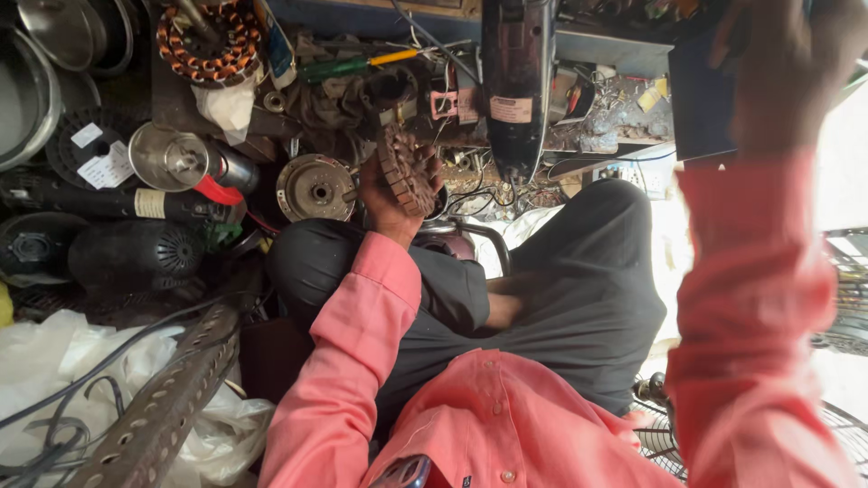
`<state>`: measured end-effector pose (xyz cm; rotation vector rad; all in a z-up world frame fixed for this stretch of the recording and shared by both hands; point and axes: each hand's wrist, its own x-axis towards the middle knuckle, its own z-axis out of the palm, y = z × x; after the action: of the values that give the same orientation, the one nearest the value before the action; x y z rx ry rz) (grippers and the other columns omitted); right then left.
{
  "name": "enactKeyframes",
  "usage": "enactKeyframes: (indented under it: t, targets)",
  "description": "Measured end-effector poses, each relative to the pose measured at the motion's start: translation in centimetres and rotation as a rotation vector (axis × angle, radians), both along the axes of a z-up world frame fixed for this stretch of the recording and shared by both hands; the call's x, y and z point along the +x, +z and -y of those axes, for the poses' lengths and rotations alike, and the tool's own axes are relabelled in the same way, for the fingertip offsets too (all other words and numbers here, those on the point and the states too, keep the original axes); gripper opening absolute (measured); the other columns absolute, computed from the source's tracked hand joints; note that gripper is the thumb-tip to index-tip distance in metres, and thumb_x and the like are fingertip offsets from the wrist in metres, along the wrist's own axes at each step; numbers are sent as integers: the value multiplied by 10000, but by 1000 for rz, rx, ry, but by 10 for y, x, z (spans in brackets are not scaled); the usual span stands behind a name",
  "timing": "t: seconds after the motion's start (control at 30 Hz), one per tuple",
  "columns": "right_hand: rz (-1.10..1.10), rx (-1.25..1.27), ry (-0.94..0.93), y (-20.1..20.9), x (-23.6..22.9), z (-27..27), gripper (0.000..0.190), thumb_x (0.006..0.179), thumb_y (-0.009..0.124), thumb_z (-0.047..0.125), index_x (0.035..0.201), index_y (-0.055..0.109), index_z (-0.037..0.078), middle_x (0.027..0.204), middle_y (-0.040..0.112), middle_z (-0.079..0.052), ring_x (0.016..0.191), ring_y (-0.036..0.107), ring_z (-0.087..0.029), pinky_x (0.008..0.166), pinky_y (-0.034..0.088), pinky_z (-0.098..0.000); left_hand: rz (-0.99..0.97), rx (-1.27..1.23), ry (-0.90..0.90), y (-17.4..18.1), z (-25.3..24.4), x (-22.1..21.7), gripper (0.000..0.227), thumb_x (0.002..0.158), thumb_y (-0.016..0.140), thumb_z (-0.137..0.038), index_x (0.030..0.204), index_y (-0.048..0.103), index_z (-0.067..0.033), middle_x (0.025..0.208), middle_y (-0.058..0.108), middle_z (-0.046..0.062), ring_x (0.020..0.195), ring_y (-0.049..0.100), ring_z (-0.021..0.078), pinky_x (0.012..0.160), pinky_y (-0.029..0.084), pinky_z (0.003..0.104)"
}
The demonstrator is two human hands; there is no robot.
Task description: The person uses pliers to pull and manipulate wires on a fan motor stator, then uses a screwdriver to pry and probe the inner coils.
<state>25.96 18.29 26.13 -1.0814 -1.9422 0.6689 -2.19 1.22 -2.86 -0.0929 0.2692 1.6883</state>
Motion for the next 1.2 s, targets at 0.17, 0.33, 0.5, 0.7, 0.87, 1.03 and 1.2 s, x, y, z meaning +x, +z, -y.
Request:
enactKeyframes:
  t: [0.17,0.33,0.5,0.7,0.87,1.03,1.2]
  targets:
    - [-646,-850,472,-81,25,99,377,1116,534,347,1099,650,-11,930,667,-170,843,673,-268,769,565,-402,-25,-129,-46,-16,-6,1,458,983,510,-441,1237,640,-82,1095,711,147,981,717,365,792,583,508]
    - [-524,-1238,102,-158,2,202,338,983,622,284,1057,672,-42,964,725,-146,849,729,-257,779,611,-392,20,-82,-139,-19,4,8,454,925,480,-379,1197,648,-56,1110,719,158,980,713,317,821,580,485]
    - [-311,-1172,136,-195,-5,226,395,997,649,319,1115,699,-55,985,732,-84,843,670,-146,777,558,-317,-25,-52,-364,-82,-1,9,404,1021,477,-390,1110,642,-33,981,660,139,856,665,317,715,552,455]
    - [-138,-1126,229,-201,-14,222,434,982,647,380,1109,729,-27,928,727,-49,835,638,-107,775,543,-280,35,-137,-362,-39,1,-1,505,937,453,-478,1149,620,-51,1054,674,201,886,675,371,675,553,460]
    - [-77,-1194,382,-190,-24,215,488,986,626,435,1120,748,-18,903,728,-45,836,642,-109,779,541,-272,138,37,-225,-15,8,1,650,919,466,-567,1261,611,-34,1149,662,247,942,656,402,712,545,470]
    - [-59,-1170,503,-185,-41,208,487,1021,599,440,1090,742,-21,886,707,-45,818,631,-120,762,545,-285,60,99,-131,-16,9,3,626,975,483,-550,1296,593,-23,1173,663,253,951,641,399,722,525,460]
    - [-132,-1365,491,-185,-51,203,479,1001,567,436,1066,729,-10,943,741,-68,865,701,-148,776,590,-310,43,103,-96,-15,8,2,635,975,468,-546,1277,602,-4,1162,666,257,929,647,385,712,530,461]
